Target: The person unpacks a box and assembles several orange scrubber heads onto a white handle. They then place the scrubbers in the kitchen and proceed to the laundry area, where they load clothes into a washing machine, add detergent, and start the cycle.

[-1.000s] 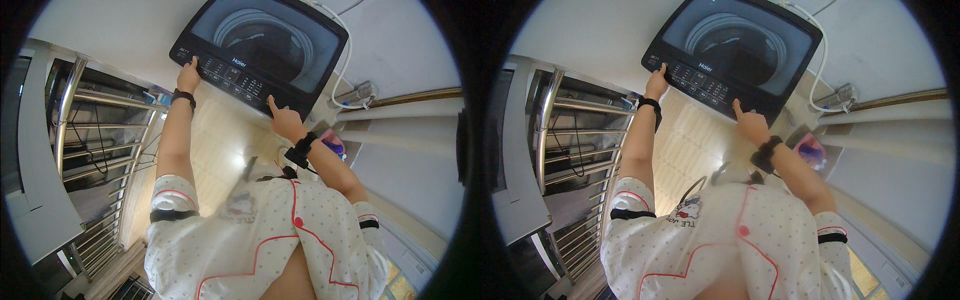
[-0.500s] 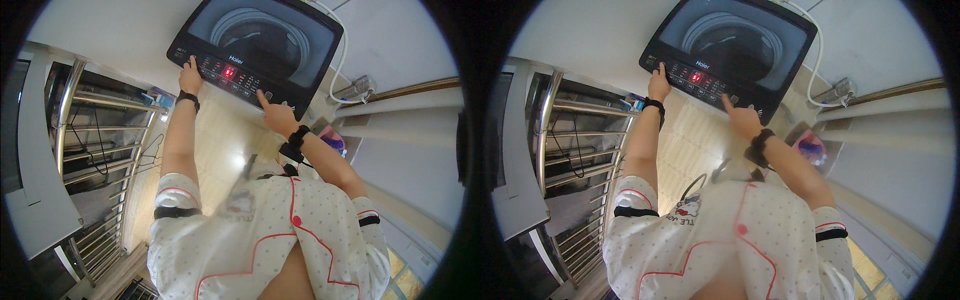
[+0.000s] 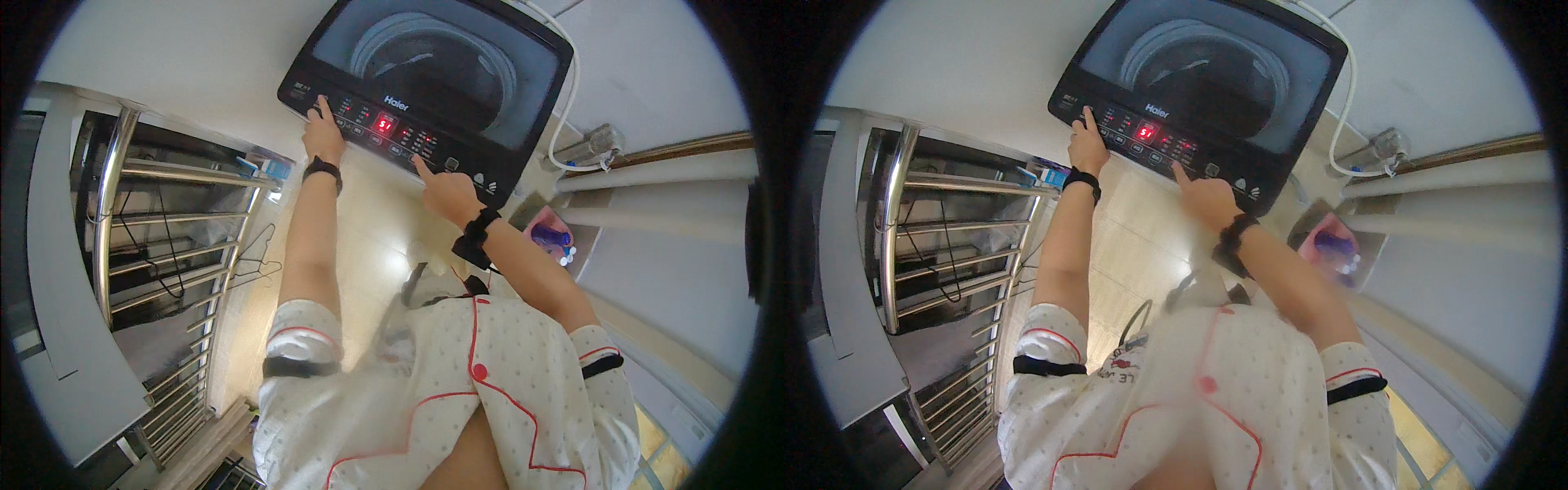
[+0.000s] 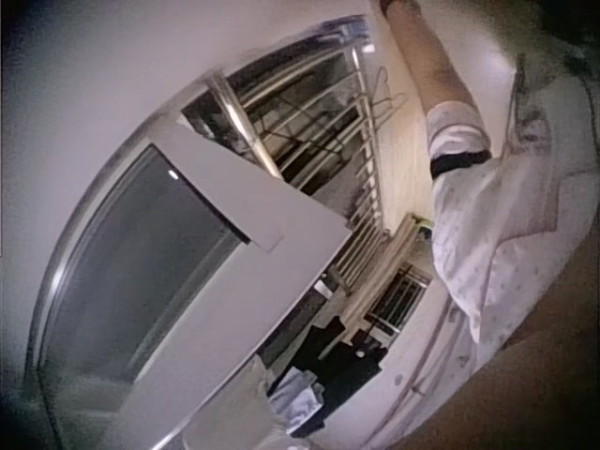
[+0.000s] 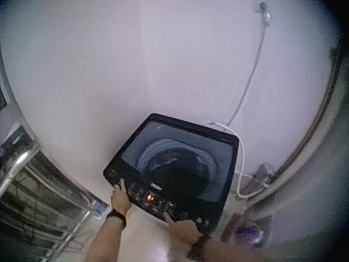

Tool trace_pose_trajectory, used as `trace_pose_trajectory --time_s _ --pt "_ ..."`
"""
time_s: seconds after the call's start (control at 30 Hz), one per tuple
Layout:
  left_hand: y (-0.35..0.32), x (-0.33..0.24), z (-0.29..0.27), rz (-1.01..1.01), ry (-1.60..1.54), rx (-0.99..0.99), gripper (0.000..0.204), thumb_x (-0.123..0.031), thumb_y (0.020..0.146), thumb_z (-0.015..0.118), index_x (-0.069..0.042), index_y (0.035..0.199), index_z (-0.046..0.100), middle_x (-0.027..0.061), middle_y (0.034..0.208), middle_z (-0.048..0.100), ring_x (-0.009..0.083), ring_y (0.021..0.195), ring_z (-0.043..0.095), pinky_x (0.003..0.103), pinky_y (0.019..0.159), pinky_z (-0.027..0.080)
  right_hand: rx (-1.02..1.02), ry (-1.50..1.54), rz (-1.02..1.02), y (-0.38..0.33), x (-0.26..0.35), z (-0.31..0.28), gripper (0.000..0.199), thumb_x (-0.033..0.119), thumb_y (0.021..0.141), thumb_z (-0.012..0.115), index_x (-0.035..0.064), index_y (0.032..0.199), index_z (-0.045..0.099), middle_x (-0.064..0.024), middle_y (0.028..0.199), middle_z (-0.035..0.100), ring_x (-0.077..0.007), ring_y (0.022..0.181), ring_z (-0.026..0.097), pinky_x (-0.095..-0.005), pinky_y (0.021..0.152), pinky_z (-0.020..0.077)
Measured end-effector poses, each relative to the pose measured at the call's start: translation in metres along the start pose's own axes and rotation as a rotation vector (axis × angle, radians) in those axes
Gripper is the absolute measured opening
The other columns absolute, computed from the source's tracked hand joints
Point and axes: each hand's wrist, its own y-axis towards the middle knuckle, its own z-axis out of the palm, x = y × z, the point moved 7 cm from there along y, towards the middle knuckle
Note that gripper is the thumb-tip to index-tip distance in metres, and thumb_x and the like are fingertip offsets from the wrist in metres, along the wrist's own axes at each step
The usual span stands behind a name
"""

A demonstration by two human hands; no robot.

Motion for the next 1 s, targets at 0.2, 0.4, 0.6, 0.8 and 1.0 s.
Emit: trace_pose_trajectory --time_s 0.2,0.4,0.6,0.8,1.0 --pt "0.001 0.002 0.004 -0.018 0.005 0.032 0.082 -0.013 0.072 0.066 -0.007 0.138 0.019 0.0157 0.11 0.043 0.0319 0.091 0.055 0.042 0.074 0.05 0.021 -0.056 -0.034 0.001 0.004 -0.001 0.057 0.016 0.08 0.046 0.0019 0.134 0.033 -0.0098 0.065 0.062 -0.0243 0.054 0.061 -0.0368 0.045 0.0448" --pt "-0.003 -0.003 -0.01 0.044 -0.024 0.033 0.089 -0.015 0.067 0.071 -0.007 0.138 0.017 0.0156 0.109 0.043 0.0322 0.091 0.055 0.041 0.074 0.05 0.004 -0.14 -0.023 0.021 0.014 0.008 0.056 0.016 0.08 0.046 -0.0033 0.131 0.033 -0.0105 0.066 0.063 -0.0256 0.056 0.061 -0.0367 0.048 0.046" --pt "-0.004 0.0 -0.005 0.035 -0.035 0.046 0.092 -0.015 0.065 0.072 -0.007 0.138 0.017 0.0156 0.108 0.043 0.0328 0.093 0.055 0.04 0.075 0.049 -0.107 0.009 -0.035 0.008 0.007 0.011 0.059 0.021 0.079 0.047 -0.0033 0.131 0.034 -0.0127 0.068 0.063 -0.0274 0.059 0.062 -0.0376 0.053 0.0471" --pt "0.0 0.005 -0.013 0.087 -0.146 0.038 0.088 -0.015 0.064 0.072 -0.012 0.137 0.023 0.0179 0.11 0.044 0.036 0.094 0.054 0.043 0.077 0.049 -0.105 -0.003 0.011 0.009 0.008 0.009 0.06 0.019 0.076 0.049 -0.0033 0.13 0.035 -0.0126 0.067 0.062 -0.0258 0.06 0.061 -0.0365 0.057 0.0471" --pt "0.013 0.011 -0.01 0.095 -0.094 0.193 0.086 -0.011 0.068 0.067 -0.016 0.139 0.019 0.0203 0.12 0.041 0.0387 0.101 0.053 0.043 0.082 0.047 -0.147 -0.007 -0.001 0.006 0.008 0.015 0.061 0.019 0.075 0.05 -0.0012 0.131 0.036 -0.0118 0.067 0.063 -0.0253 0.06 0.062 -0.0357 0.055 0.0468"
